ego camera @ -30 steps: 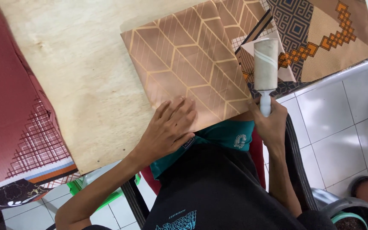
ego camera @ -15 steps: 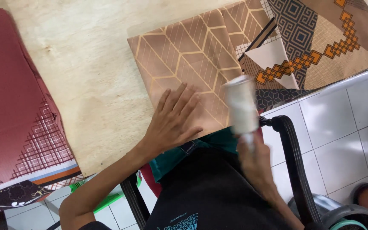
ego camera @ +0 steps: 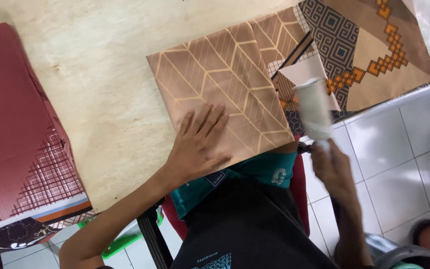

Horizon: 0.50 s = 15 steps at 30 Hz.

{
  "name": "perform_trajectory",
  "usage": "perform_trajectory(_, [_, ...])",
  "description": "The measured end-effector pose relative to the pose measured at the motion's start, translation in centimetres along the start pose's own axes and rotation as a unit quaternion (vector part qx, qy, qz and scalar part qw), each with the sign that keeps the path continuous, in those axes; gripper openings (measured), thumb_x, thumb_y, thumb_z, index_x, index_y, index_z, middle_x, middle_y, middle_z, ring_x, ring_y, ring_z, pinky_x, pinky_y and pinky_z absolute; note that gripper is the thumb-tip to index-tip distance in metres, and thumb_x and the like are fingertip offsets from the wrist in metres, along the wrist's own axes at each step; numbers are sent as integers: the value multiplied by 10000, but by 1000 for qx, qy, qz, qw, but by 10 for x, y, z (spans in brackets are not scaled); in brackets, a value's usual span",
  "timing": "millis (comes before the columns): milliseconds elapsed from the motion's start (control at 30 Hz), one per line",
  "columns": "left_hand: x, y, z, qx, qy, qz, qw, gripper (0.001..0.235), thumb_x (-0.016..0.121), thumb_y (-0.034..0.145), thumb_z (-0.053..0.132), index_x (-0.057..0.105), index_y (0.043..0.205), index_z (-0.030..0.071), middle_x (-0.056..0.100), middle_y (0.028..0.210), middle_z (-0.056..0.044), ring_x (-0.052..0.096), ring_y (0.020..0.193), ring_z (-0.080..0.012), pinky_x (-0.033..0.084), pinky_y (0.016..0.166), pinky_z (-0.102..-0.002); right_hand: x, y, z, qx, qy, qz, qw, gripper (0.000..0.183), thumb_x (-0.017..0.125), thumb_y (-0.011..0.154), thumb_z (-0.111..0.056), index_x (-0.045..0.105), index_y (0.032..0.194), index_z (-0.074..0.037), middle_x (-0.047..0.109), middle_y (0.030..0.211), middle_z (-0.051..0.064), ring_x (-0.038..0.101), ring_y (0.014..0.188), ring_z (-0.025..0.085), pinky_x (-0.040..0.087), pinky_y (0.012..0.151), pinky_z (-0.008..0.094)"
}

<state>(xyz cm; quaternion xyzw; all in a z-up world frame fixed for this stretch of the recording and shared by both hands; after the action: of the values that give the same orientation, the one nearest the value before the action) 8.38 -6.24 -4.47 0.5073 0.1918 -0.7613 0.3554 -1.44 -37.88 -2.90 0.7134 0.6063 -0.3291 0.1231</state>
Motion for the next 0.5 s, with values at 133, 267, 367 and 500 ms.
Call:
perform_trajectory(133, [-22,28,-7,-5,-64,30,998,761,519,1002,567,360,1512,24,381,1562,-199,371,1434,-371,308,1184,-557,-41,31,-11,-2,-68,-46,997,262,345,1136,-229,466,1251,-27,581,859,123,552,730,236,466,638,397])
perform_trajectory(267, [-53,89,-22,47,-135,93,985,536,231,1125,450,296,1514,87,424,1475,-160,475,1325,-288,476,1117,-503,-53,99,-29,-199,-138,-26,970,264,544,1070,-26,493,1315,58,643,987,225,564,738,292,410,588,406])
perform_trajectory(367, [-49,135,-37,105,-168,143,970,334,260,1173,196,364,1481,116,455,1496,-161,482,1427,-337,499,1194,-538,-35,157,-32,-291,-188,-58,936,421,614,1047,-93,506,1410,90,614,1213,291,622,1000,402,513,712,463])
perform_trajectory(500, [-2,189,-70,173,-57,113,977,757,866,904,225,424,1512,138,453,1583,-93,370,1485,-312,317,1213,-540,-13,213,-38,-472,-336,-36,814,133,600,1061,-155,624,1121,-39,645,1005,123,518,877,240,333,829,382])
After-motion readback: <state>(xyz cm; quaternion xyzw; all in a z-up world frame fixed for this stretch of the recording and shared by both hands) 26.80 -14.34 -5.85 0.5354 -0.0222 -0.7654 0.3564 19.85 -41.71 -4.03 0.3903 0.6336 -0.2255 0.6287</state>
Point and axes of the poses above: each hand's wrist, its own y-axis towards the middle knuckle, its own x-axis out of the palm, z = x × y, the point moved 4 cm from there along y, towards the middle knuckle
